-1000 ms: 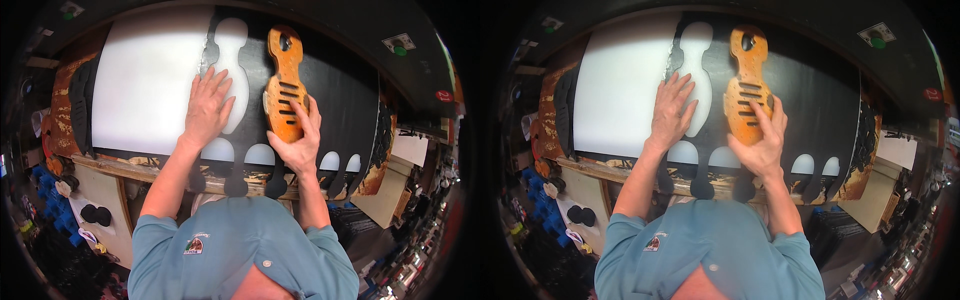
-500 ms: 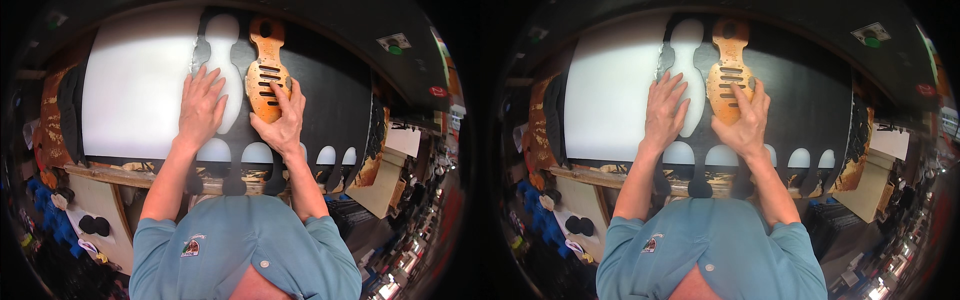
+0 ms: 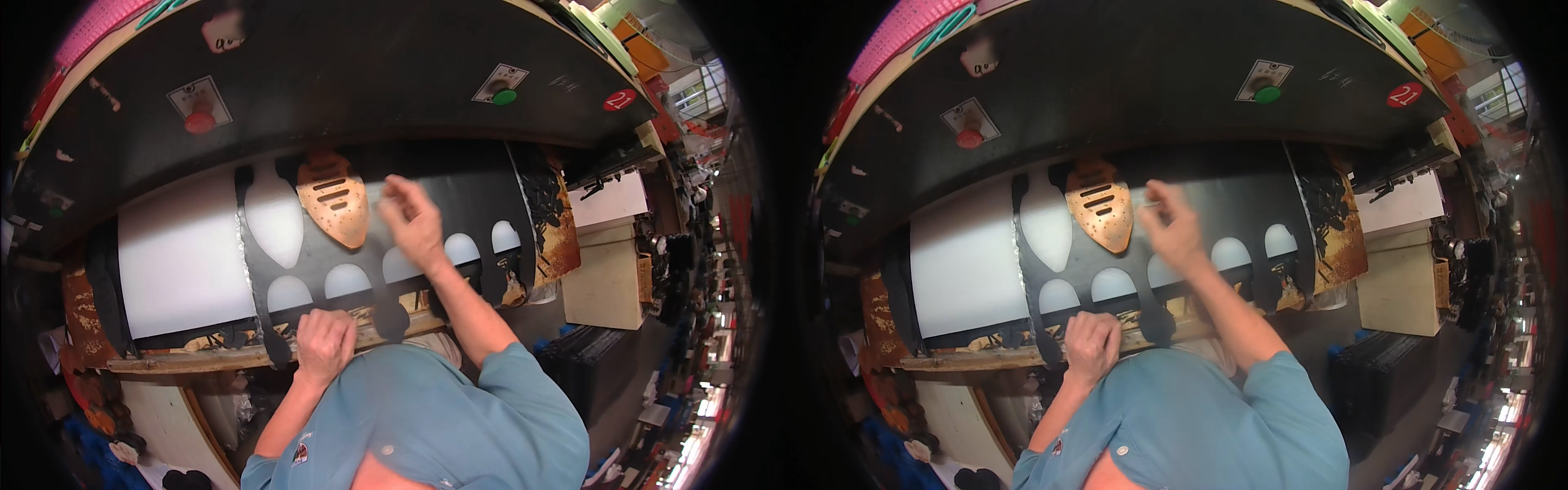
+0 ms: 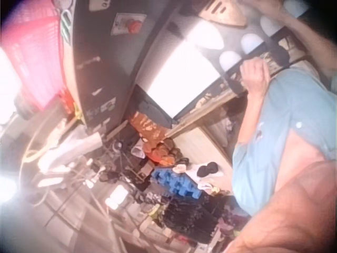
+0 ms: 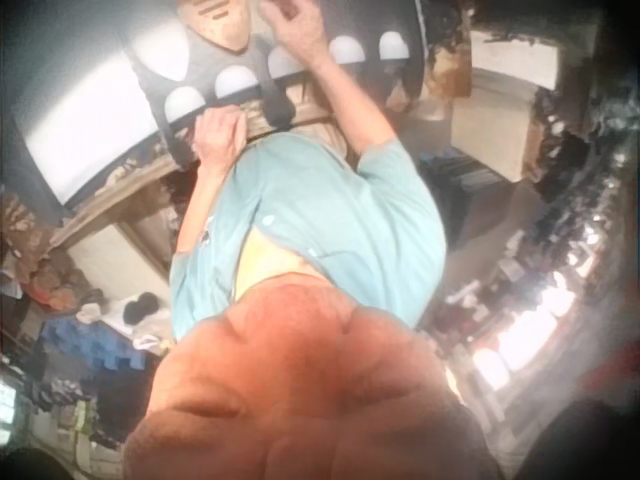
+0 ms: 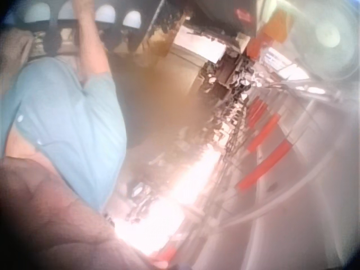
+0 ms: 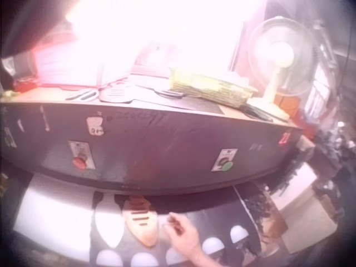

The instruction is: The person repeatedly rubs black and white shoe-shaped cutouts against a flat surface using a wooden tool, then handles a large black sheet of material. The person places and removes the cutouts multiple times and stacks the black sheet at the end.

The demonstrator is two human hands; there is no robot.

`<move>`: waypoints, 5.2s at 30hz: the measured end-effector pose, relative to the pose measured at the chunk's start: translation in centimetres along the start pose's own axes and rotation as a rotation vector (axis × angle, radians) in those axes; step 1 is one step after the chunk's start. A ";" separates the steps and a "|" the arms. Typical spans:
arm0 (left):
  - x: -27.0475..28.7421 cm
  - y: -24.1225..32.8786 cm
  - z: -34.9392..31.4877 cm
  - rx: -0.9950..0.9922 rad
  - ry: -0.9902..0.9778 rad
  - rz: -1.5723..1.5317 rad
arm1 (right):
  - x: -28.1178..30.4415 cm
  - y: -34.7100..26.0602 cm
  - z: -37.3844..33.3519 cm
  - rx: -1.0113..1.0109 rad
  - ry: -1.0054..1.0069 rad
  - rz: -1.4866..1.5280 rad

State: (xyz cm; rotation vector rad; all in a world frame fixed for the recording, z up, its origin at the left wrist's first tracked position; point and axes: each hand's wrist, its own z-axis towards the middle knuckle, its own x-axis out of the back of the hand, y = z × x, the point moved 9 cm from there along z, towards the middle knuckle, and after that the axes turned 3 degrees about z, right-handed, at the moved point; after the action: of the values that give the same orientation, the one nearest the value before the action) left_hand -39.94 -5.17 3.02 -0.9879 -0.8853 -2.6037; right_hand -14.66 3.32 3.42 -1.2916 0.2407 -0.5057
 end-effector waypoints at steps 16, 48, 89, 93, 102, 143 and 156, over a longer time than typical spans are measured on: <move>0.3 -3.1 -0.7 0.085 0.202 0.165 | 11.0 2.9 -9.0 -0.018 0.232 -0.233; -4.4 1.6 -0.3 0.263 0.090 0.259 | 9.0 3.5 -12.8 0.115 -0.080 -0.551; -9.3 -3.0 11.8 0.383 -0.334 -0.751 | -1.1 1.9 -0.9 -0.440 -0.176 0.532; -9.5 -3.7 10.7 0.381 -0.295 -0.770 | -0.9 2.4 -0.9 -0.466 -0.134 0.594; -5.9 -10.2 4.9 0.938 0.114 -0.777 | 0.4 3.1 -1.2 -0.489 -0.125 0.715; -4.4 -11.7 13.0 0.568 -0.309 -1.374 | -6.6 4.2 3.6 -0.370 -0.382 0.479; 20.7 -28.1 3.4 0.973 0.318 -0.502 | 4.3 5.0 6.0 -0.241 0.150 0.178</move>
State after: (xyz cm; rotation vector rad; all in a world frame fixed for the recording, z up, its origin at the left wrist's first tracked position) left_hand -64.81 19.41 5.86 -0.0822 -2.1655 -2.0423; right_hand -7.13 7.24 0.69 -1.4514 0.5506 -0.4301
